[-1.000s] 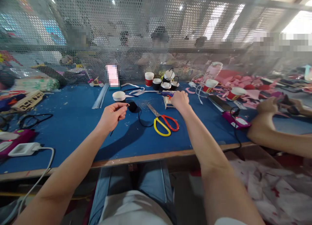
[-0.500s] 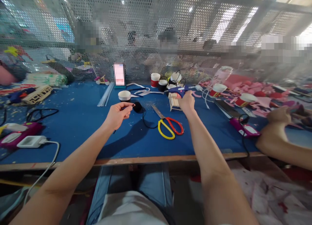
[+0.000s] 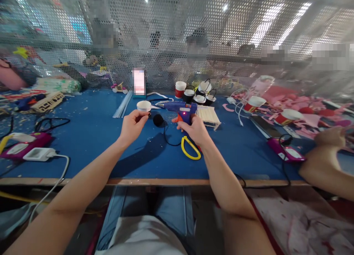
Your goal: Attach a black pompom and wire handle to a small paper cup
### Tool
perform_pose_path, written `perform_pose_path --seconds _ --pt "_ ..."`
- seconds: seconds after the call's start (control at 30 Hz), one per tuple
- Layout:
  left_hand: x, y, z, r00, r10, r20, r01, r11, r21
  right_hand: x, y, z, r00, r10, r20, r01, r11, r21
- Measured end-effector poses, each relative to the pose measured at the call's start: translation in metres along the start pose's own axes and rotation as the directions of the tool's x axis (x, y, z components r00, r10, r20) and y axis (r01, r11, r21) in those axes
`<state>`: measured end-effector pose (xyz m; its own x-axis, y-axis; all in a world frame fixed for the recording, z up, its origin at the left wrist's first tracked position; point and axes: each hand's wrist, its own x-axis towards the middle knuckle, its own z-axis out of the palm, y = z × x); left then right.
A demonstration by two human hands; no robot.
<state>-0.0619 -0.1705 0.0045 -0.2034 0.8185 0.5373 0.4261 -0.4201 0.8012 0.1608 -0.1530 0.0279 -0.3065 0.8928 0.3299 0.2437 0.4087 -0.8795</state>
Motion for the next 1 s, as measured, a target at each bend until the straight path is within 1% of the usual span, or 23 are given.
perform_pose_path --seconds 0.1,0.17,0.23,0.33,0.4,0.5,0.7,1.0 --pt "0.001 -0.002 -0.001 1.0 -0.013 -0.008 0.013 0.999 -0.035 -0.008 -0.002 0.011 1.0 -0.007 -0.006 0.008 0.998 0.06" --pt "0.001 -0.002 -0.001 1.0 -0.028 -0.008 0.028 0.997 -0.066 -0.013 -0.003 0.017 1.0 -0.002 -0.026 0.004 0.998 0.056" --pt "0.0 -0.002 -0.001 0.999 -0.037 -0.005 0.037 0.996 -0.081 -0.017 -0.003 0.022 0.998 0.017 -0.067 -0.017 1.0 -0.003" --pt "0.0 -0.001 -0.002 1.0 -0.031 0.001 0.031 0.998 -0.06 -0.019 0.0 0.027 0.992 0.026 -0.125 -0.043 0.99 -0.136" --pt "0.0 0.0 -0.002 1.0 -0.024 0.006 0.024 0.999 -0.038 -0.019 0.002 0.029 0.99 0.013 -0.14 -0.04 0.981 -0.192" --pt "0.0 0.0 -0.001 1.0 -0.013 0.009 0.013 1.0 -0.027 -0.019 0.004 0.03 0.99 0.002 -0.144 -0.034 0.974 -0.223" --pt "0.0 -0.001 0.001 1.0 0.001 0.003 -0.001 0.999 -0.038 -0.019 0.005 0.031 0.988 -0.014 -0.153 -0.025 0.968 -0.251" --pt "-0.001 0.0 0.001 1.0 -0.011 0.005 0.012 0.998 -0.063 -0.018 0.007 0.031 0.987 -0.04 -0.154 -0.003 0.963 -0.269"
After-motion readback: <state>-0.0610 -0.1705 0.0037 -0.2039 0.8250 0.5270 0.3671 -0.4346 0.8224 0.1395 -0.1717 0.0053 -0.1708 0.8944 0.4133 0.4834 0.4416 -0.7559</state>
